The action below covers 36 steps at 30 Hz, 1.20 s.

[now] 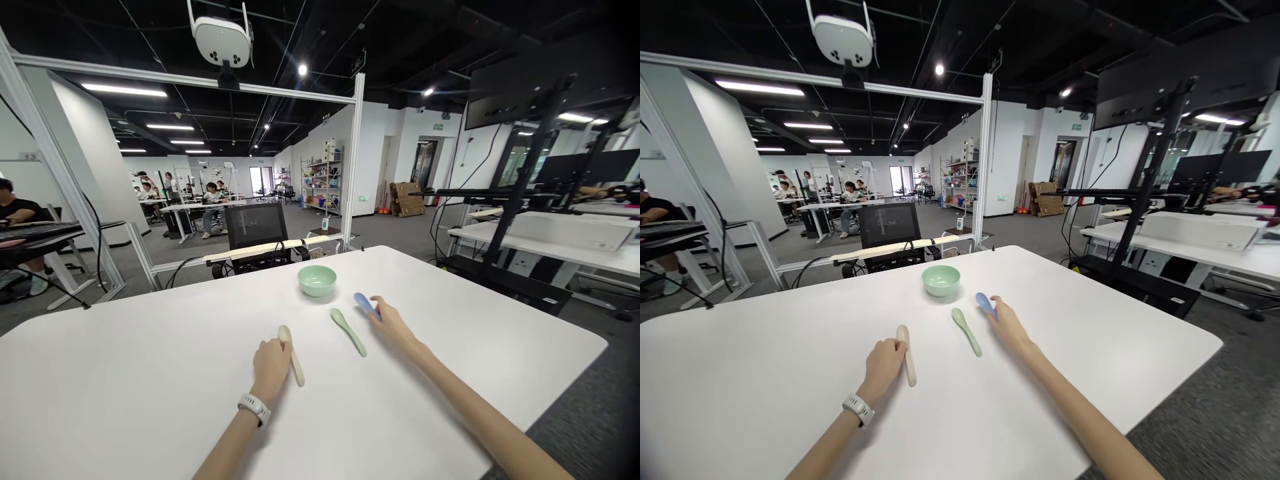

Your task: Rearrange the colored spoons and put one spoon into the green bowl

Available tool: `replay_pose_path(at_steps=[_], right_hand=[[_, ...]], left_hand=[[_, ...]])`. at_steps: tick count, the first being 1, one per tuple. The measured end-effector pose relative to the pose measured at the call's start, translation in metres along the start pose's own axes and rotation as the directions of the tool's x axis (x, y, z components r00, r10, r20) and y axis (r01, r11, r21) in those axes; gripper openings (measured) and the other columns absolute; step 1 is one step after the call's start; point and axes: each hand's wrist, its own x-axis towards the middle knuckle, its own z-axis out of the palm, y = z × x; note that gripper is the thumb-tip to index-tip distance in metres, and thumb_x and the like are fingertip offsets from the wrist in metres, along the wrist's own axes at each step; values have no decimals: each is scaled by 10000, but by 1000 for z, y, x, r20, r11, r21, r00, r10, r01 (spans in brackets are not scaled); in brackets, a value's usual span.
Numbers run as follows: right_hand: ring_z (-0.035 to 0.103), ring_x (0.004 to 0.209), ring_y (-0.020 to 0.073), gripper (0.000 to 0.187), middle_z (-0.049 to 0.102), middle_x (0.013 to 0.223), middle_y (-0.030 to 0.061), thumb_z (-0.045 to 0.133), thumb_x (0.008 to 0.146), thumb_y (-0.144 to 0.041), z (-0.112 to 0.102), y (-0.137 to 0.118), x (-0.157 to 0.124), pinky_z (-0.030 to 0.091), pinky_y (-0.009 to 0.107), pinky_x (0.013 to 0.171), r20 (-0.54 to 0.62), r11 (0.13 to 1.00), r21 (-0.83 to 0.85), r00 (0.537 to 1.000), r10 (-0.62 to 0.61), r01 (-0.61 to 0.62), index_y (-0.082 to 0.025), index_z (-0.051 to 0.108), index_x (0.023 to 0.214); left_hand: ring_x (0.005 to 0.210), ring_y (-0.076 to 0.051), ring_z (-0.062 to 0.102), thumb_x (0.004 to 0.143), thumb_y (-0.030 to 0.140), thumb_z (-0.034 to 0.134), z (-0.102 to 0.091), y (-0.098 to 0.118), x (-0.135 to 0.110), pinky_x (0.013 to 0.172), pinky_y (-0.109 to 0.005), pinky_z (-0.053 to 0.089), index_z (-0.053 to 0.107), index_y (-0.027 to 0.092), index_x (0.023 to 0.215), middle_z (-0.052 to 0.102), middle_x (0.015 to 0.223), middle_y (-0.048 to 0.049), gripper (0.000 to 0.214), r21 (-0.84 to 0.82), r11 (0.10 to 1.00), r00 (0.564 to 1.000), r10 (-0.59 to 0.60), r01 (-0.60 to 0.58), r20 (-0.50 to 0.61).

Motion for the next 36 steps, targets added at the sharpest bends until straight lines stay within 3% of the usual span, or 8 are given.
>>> replay_pose_path(at_steps=[3,7,15,26,36], right_hand=[[714,859,258,406,752,951,122,516,927,-270,-10,39,8,506,314,796,-73,996,-51,995,75,-79,-141,654,1287],[713,925,285,334,762,997,140,525,921,-277,-11,62,14,527,343,876,-79,991,-112,994,69,-78,-165,752,1138],[705,955,284,386,742,1060,170,504,952,-218,-2,76,17,521,349,942,-62,988,-126,995,82,-89,-124,747,1236],[673,1050,299,377,708,1085,198,513,979,-228,-1,89,23,512,358,997,-96,973,-219,994,49,-69,-85,776,1207],[691,954,323,539,723,972,193,596,933,-566,3,102,28,537,403,929,-190,993,-104,981,29,-50,-86,825,1016]], left_hand=[[1107,-336,688,977,359,318,4,5,-1,873,-398,438,805,114,984,819,1064,-210,546,37,999,999,25,-24,-27],[1088,-331,683,983,346,311,6,9,1,876,-398,439,807,121,963,826,1047,-202,545,81,996,999,34,-31,-35],[1043,-301,701,991,338,310,4,7,1,822,-370,442,805,135,941,833,1027,-183,537,109,994,999,19,-14,-44],[1018,-288,728,1011,328,273,2,9,-2,850,-370,448,794,83,1004,826,1070,-218,576,169,986,1000,15,-10,-27],[1029,-293,733,1004,322,256,1,10,0,866,-370,462,788,76,1021,828,1082,-202,586,187,982,1000,-1,4,-15]])
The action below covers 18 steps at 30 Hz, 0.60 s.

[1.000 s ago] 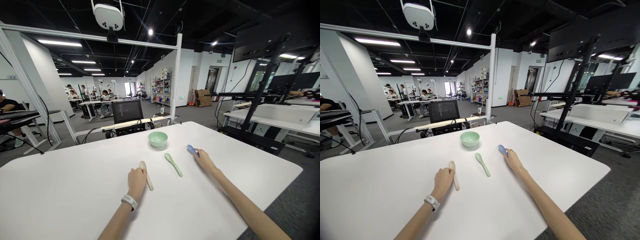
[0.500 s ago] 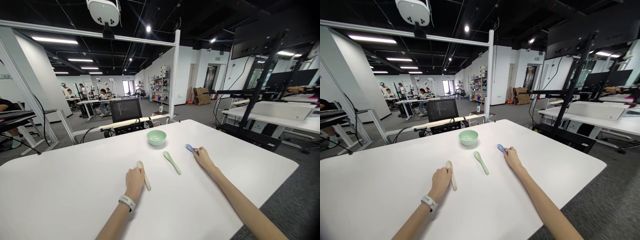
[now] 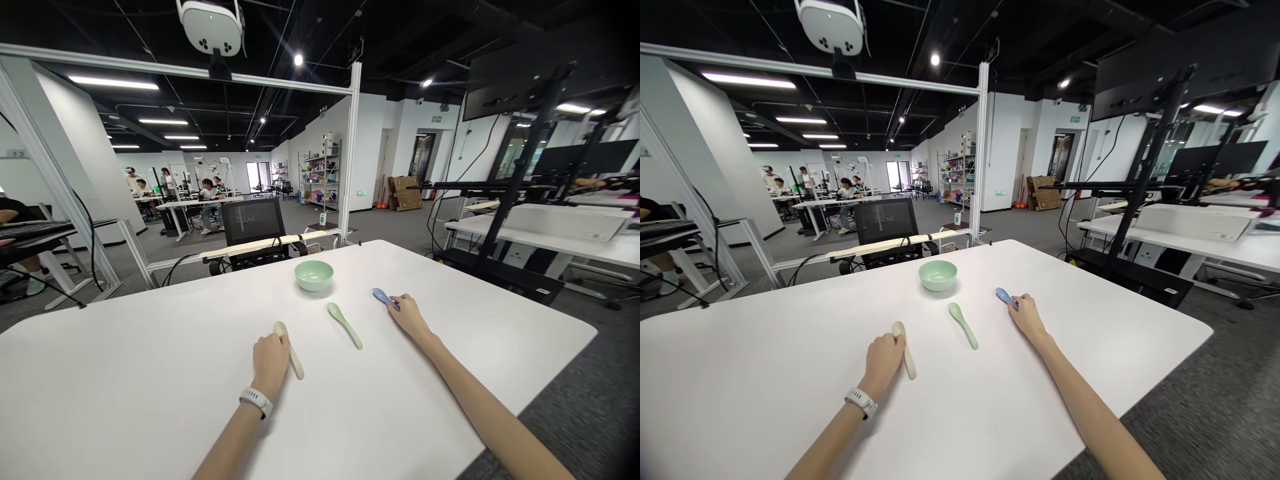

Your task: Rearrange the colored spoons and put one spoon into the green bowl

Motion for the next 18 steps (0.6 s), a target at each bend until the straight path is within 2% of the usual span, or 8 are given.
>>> replay_pose_path(at_steps=[9,18], right_hand=[[680,890,306,600,721,945,149,542,929,-629,0,7,-1,549,412,900,10,998,59,1000,-14,14,-107,825,1010],[671,912,316,636,707,923,157,504,941,-635,3,11,3,550,428,912,-6,999,42,1000,-27,27,-91,828,1003]], left_hand=[[1032,-291,741,1013,323,261,0,0,0,870,-362,461,790,87,1026,829,1090,-189,580,8,1000,1000,1,-1,2],[1071,-304,742,1011,329,260,1,-1,2,895,-379,470,789,76,1045,827,1092,-195,587,7,1000,1000,-8,8,3]])
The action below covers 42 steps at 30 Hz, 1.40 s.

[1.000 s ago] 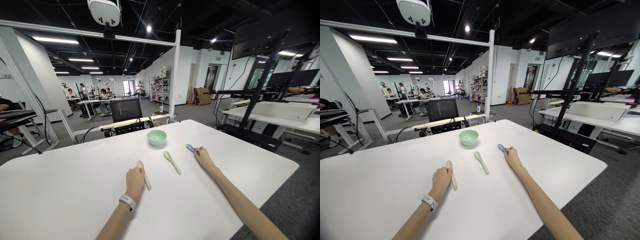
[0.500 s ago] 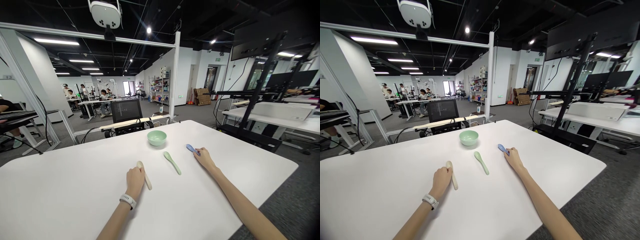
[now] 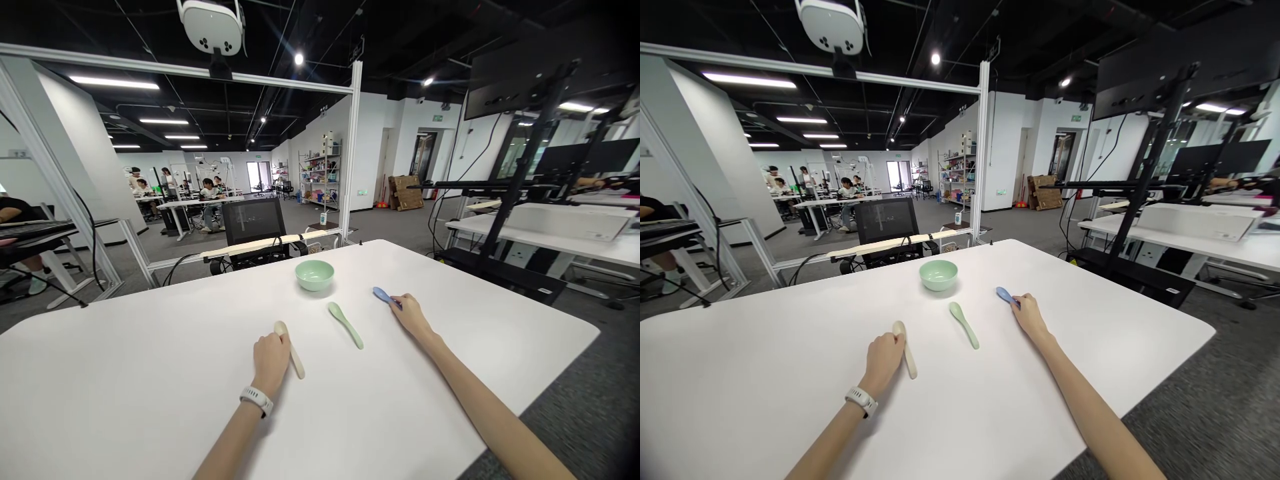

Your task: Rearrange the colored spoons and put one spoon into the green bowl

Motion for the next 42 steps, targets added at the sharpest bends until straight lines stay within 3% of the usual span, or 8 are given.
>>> replay_pose_path(at_steps=[6,14,18,22,27,32,37,42], right_hand=[[674,919,313,568,716,924,151,527,946,-571,1,2,1,549,420,919,-1,1000,-15,1000,4,-4,-94,830,1012],[695,927,321,446,737,990,200,565,924,-410,0,-1,0,545,414,931,19,998,-58,1000,23,-22,-77,818,1081],[702,968,321,449,735,1026,207,540,926,-365,-1,-2,0,540,405,950,41,997,-73,999,31,-28,-64,809,1124],[697,946,315,464,739,1007,197,558,936,-441,-1,0,1,547,403,936,37,998,-66,999,26,-23,-81,815,1076],[684,995,343,522,729,1020,215,568,924,-520,3,1,0,542,442,965,-36,998,-66,999,20,-22,-76,803,1064],[638,1077,354,495,688,1099,209,548,934,-450,7,-7,-4,517,472,1018,-105,996,-94,994,3,-13,-85,775,1180],[627,1124,338,434,679,1171,187,532,941,-335,9,-25,-5,501,467,1049,-27,993,-85,996,-86,83,-135,744,1264],[597,1293,332,442,678,1333,177,461,987,-305,16,-53,-2,447,481,1156,111,973,-9,967,-230,232,-166,705,1328]], left_hand=[[1088,-292,741,1028,330,271,0,0,1,931,-392,490,783,85,1055,824,1104,-186,569,5,1000,1000,-6,6,8],[1083,-206,723,997,531,554,0,0,0,1048,-469,525,732,165,1029,796,1094,-69,408,31,999,999,-12,11,34],[1085,-208,722,1002,529,544,0,0,0,1042,-469,529,731,166,1023,795,1094,-70,409,31,1000,999,-5,4,35],[1079,-209,719,1006,536,528,0,-1,0,1036,-464,523,726,167,1013,792,1091,-71,419,22,1000,1000,1,-1,31],[1070,-212,715,995,551,538,3,-3,1,1034,-465,517,726,167,1001,789,1075,-75,427,3,1000,1000,5,-5,22],[970,-199,723,994,554,522,8,-9,6,975,-430,521,726,174,969,795,1004,-61,432,-31,999,1000,15,-15,-3],[956,-262,725,1023,375,272,-11,-49,10,897,-384,477,745,201,792,813,899,-134,554,-44,996,991,72,-77,-116],[1096,-356,657,936,446,253,-59,-140,0,1007,-467,460,695,229,804,808,979,-165,510,22,999,960,49,-44,-277]])
